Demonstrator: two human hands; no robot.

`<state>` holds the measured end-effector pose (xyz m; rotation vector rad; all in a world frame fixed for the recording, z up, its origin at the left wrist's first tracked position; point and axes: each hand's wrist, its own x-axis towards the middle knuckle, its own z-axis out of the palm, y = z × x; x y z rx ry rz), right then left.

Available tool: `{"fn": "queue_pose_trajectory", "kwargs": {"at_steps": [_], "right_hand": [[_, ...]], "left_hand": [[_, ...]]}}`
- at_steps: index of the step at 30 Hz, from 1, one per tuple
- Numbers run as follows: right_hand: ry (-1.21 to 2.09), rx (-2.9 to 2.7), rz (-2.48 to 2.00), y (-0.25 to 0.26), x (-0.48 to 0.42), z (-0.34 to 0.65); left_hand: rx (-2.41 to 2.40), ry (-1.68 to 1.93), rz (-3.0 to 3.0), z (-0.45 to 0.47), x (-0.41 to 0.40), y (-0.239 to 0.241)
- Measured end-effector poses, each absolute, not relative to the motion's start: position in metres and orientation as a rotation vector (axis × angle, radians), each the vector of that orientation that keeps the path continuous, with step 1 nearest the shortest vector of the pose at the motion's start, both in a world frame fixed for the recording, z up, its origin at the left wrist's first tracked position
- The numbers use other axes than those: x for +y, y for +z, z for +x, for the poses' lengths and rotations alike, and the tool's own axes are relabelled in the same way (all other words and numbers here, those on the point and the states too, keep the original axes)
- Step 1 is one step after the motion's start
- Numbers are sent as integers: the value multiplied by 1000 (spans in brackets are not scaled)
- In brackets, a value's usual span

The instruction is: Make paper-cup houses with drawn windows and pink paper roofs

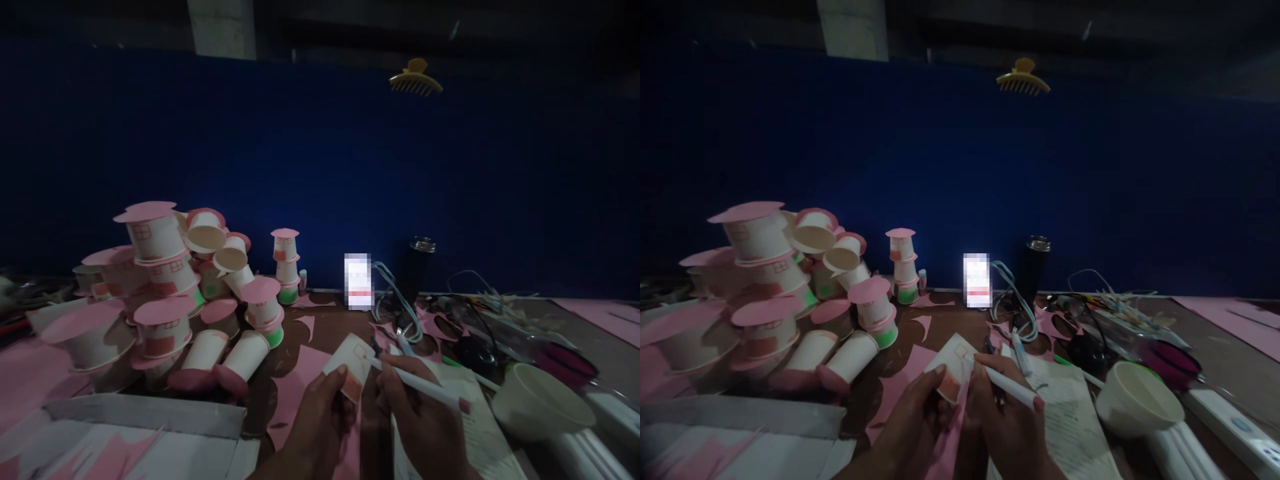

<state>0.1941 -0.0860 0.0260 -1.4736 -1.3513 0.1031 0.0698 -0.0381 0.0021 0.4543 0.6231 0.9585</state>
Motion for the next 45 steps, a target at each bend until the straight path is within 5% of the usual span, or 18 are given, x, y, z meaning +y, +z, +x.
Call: {"fn": "queue_pose_trajectory", "kwargs": {"at_steps": [45], "right_hand": [[69,-1360,-1501,30,-85,195]], "left_hand": [[623,942,511,66,-42,9]]}}
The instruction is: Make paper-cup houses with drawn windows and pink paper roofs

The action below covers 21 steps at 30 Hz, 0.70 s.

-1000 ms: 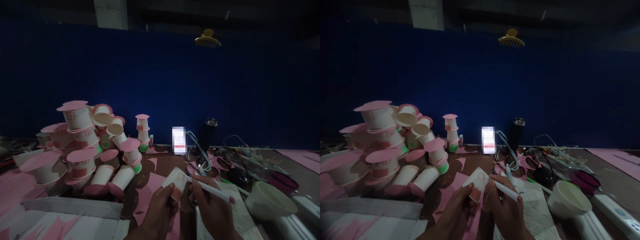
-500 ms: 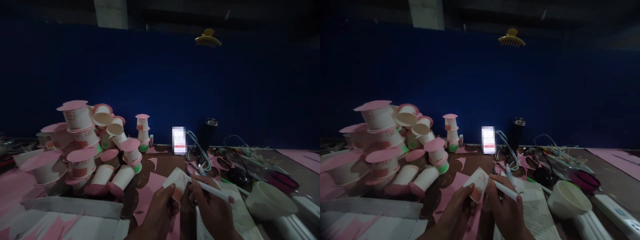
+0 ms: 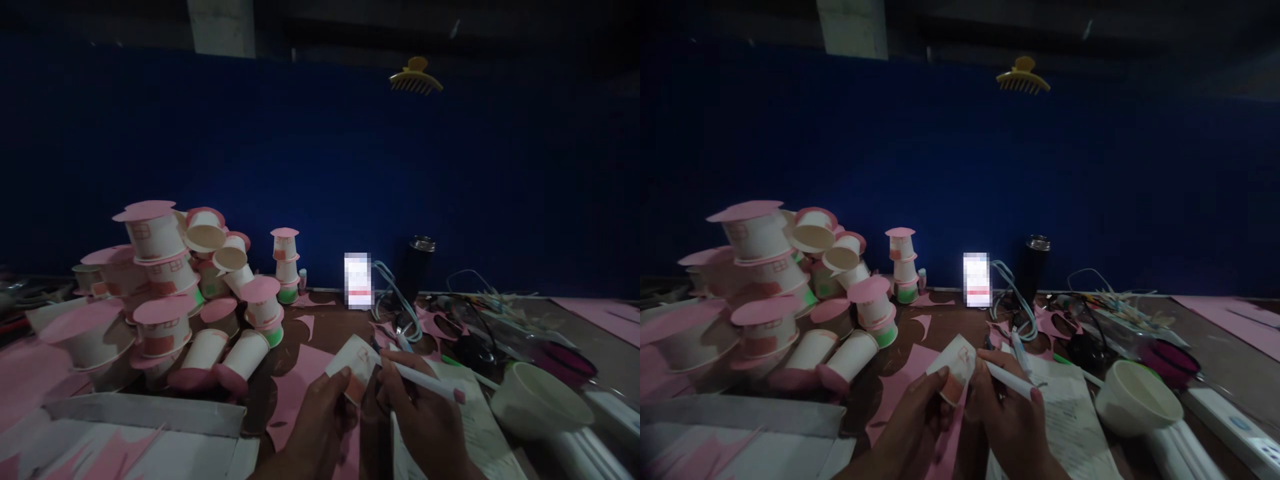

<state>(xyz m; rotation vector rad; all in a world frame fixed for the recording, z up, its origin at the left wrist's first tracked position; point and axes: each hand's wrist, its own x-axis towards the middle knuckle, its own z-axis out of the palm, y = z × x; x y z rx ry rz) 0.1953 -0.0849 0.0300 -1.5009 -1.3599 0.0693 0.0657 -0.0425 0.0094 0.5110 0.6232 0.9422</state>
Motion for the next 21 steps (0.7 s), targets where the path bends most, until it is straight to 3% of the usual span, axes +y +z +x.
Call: {"fn": "queue_pose_trajectory", "kwargs": {"at_steps": [21], "right_hand": [[111,-1379,-1494,28,-85,193]], "left_hand": [[601,930,518,67,-41,7]]}}
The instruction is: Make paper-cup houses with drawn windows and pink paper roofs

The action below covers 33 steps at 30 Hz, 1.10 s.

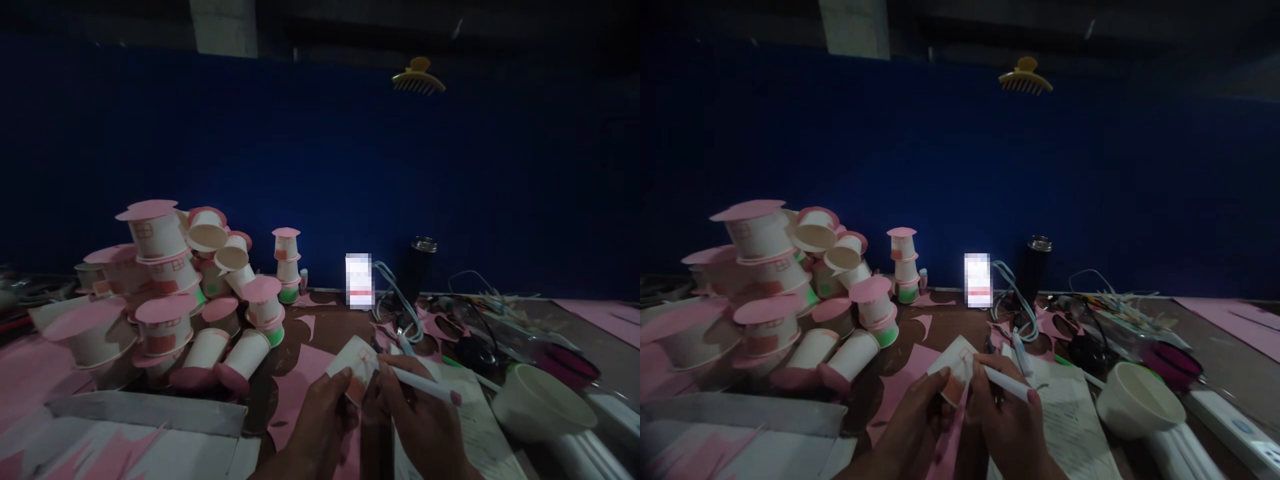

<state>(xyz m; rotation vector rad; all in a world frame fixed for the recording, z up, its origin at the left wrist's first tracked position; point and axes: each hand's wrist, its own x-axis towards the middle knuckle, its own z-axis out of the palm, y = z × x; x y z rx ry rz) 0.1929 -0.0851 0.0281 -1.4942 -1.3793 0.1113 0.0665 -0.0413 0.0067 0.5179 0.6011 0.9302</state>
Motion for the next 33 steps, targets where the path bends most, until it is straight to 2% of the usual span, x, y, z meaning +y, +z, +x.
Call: {"fn": "queue_pose_trajectory", "kwargs": {"at_steps": [13,20,33], "right_hand": [[180,-1392,-1497,29,-86,192],[38,-1280,-1456,35,-85,198],[118,-1315,-1516,30,-84,197]], "left_hand": [[612,944,558,68,-40,2],[624,936,565,69,-39,-2],[644,876,717,66,-40,3]]}}
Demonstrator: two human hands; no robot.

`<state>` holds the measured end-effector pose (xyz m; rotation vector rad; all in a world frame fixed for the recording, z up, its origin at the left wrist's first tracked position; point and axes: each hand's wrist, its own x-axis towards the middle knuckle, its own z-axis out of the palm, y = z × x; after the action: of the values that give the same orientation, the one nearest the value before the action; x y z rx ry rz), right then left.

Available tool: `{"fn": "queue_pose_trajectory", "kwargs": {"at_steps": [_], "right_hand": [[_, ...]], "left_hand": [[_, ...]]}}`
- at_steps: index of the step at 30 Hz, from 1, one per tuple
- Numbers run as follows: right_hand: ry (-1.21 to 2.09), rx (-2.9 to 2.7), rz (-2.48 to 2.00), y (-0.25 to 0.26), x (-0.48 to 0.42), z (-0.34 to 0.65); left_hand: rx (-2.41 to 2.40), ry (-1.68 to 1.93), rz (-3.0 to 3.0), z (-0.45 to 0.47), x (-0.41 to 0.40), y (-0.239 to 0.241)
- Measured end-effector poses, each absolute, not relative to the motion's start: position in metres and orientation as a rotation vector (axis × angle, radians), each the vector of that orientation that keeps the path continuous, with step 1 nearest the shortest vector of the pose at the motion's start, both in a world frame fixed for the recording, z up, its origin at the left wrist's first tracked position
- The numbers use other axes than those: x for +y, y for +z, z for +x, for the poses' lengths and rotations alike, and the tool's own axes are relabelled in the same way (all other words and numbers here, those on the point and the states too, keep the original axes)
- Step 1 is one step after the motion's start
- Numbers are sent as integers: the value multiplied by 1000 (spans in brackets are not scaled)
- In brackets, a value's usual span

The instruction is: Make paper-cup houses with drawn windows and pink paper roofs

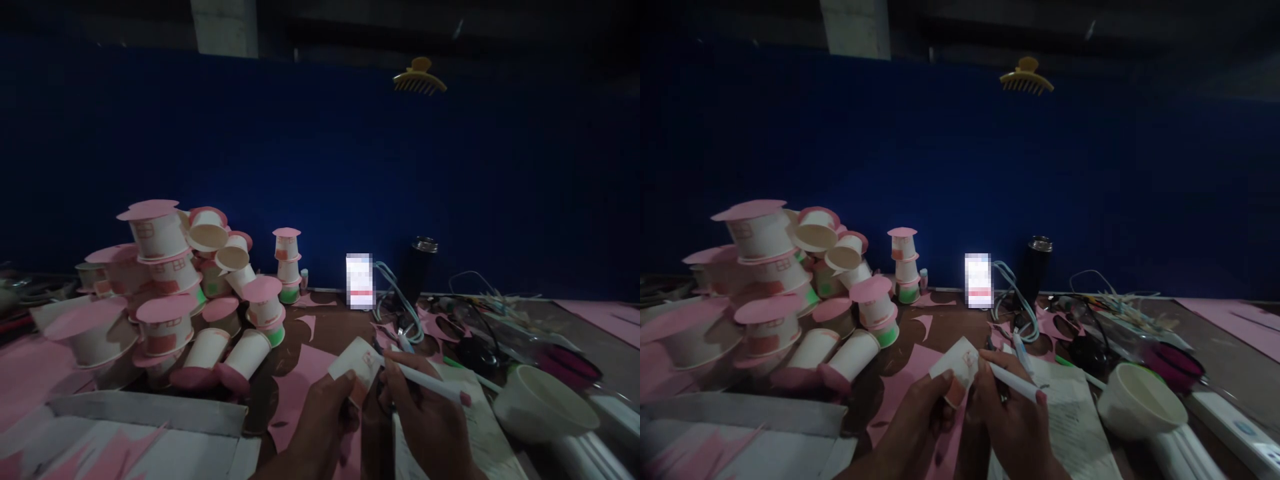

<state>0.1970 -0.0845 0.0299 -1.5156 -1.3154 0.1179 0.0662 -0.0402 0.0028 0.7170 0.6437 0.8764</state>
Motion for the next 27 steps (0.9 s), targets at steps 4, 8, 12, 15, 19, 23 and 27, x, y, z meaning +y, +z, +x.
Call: {"fn": "queue_pose_trajectory", "kwargs": {"at_steps": [4,8,12,15,19,23,27], "right_hand": [[126,-1335,-1526,29,-84,196],[92,-1336,-1516,30,-84,196],[93,-1340,-1483,32,-84,195],[107,-1363,-1479,31,-84,195],[130,-1368,-1496,29,-84,196],[119,-1379,-1520,28,-85,196],[88,-1382,-1537,29,-85,196]], "left_hand": [[638,867,730,67,-38,-1],[644,874,728,67,-38,-2],[632,905,736,67,-40,-1],[622,899,738,66,-41,1],[595,898,713,66,-40,0],[610,905,685,66,-40,-1],[598,932,648,66,-41,1]]}}
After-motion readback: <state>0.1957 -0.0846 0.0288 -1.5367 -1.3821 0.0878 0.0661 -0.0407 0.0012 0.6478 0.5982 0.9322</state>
